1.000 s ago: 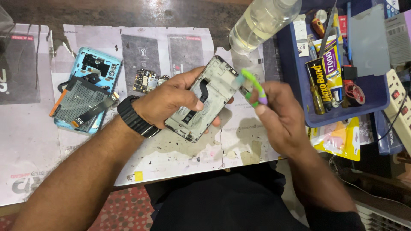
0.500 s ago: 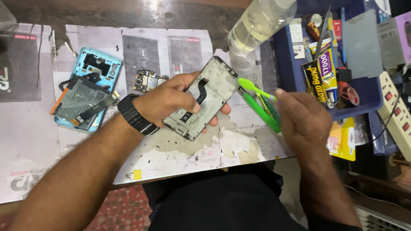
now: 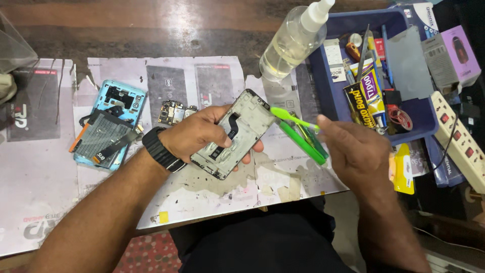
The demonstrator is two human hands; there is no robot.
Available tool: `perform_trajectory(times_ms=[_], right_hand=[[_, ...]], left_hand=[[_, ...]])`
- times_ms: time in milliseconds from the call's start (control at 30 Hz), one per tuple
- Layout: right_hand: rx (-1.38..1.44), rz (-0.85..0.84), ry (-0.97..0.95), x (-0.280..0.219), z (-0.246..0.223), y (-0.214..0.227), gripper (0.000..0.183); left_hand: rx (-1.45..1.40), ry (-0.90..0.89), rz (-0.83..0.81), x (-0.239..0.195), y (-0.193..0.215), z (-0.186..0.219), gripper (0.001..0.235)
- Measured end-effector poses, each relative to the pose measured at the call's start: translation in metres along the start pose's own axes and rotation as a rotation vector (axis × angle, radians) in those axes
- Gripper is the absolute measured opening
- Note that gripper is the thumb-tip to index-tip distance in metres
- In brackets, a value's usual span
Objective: The person cleans the interior of a disassembled smartphone using a green toothbrush and a liquid from a spray bottle. The person scrubs the inside of the phone frame and then sprays the liquid onto the components before scrubbing again.
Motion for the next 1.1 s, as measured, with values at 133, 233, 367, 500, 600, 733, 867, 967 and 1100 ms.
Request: perform_trajectory(times_ms=[133,233,367,500,600,733,867,967,1100], right_hand=[[-0.012,-0.018,-0.013,-0.002,0.003,0.001,0.038],[-0.001,-0.015,0.003,-0.001,0.001,0.000,0.038],[0.002,-0.003,-0.035,-0.002,0.007,0.003,0.041],[-0.034,-0.053,-0.001,-0.002,0.005,-0.005,0.043],[-0.029,-0.054,-0.031,-0.001,0.009,-0.005,0.044],[0.011,-0.051,-0.048,-0.005,0.013,-0.005,0.044],[-0.011,-0.073,-0.014,-0.004,0.008,-0.008,0.044],[0.031,-0.014,-0.030,0.000,0.009,-0.001,0.046],[-0.049,-0.041,0.018,0.002,0.001,-0.010,0.044]], left_hand=[[0.014,-0.001,0.000,0.002,0.001,-0.002,0.071],[0.066,0.025,0.026,0.002,0.004,-0.005,0.068],[0.081,0.016,0.022,0.003,0.003,-0.005,0.069],[0.097,0.021,0.033,0.003,0.002,-0.004,0.070],[0.081,0.020,0.028,0.003,0.002,-0.005,0.070],[0.069,-0.007,-0.011,0.005,0.001,-0.005,0.070],[0.081,0.011,0.030,0.004,0.004,-0.007,0.068],[0.120,0.020,0.046,0.005,0.005,-0.008,0.069],[0.127,0.045,0.074,0.006,0.005,-0.013,0.069]])
Point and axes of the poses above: each hand's wrist, its own x-axis towards the middle knuckle, its own y-axis out of the back of the hand, z = x × y, the point moved 9 cm from there along x, towards the middle knuckle, and after that the axes turned 9 degrees about -y, right-handed, at the moved point
